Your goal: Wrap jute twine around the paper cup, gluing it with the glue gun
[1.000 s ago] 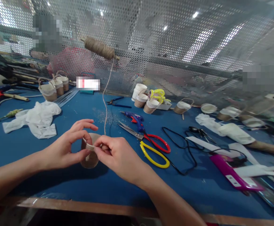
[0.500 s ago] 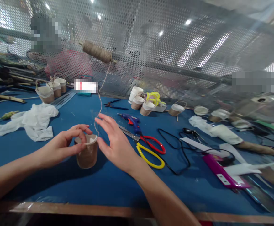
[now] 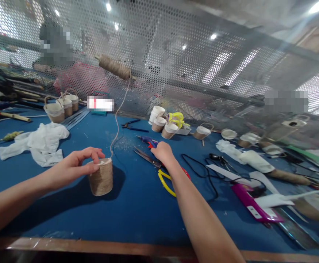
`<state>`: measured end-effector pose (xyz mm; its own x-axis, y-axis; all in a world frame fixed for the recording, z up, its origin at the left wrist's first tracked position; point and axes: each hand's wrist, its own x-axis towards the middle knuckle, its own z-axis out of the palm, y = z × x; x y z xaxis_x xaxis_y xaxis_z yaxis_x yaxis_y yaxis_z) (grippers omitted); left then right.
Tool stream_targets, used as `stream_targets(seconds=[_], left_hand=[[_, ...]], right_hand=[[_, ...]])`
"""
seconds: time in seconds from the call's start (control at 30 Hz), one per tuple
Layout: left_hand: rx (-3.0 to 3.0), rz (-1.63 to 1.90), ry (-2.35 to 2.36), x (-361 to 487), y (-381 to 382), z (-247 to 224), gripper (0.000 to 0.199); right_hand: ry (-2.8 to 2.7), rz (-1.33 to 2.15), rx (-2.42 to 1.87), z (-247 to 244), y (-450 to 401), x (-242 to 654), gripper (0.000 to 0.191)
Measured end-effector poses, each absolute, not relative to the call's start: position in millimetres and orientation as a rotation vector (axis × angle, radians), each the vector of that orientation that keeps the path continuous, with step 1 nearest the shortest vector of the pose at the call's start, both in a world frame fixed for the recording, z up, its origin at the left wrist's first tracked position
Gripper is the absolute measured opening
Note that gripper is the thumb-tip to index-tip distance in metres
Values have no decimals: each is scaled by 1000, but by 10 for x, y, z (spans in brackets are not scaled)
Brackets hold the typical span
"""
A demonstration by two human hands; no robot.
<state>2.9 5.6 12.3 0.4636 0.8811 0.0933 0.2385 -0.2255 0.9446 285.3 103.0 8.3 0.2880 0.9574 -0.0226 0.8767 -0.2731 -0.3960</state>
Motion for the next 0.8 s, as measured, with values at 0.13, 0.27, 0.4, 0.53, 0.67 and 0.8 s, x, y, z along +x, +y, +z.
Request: stream_targets(seconds=[0.13,0.27,0.4,0.53,0.67,0.8], left_hand=[[1728,829,968,11,81,111,10],[1716,827,984,-7,126,87,8],[1645,877,985,-5,157,49,11],[1688,966,970,7,172,-14,10],[1716,1021,984,17,175,-70,11],[1689,1015,1003,27,163,-78,11]], right_hand=[[-1529,474,-2116,154,926,2864,29],[-1439,660,-1825,351,628,2796,16],[-1486,912,-1573,512,230,2633,17],[-1694,1047,-1401,541,-82,2463,20],[-1881,923,-1553,500,-218,2370,23],[-1894,786,-1608,443,-244,2303,22]])
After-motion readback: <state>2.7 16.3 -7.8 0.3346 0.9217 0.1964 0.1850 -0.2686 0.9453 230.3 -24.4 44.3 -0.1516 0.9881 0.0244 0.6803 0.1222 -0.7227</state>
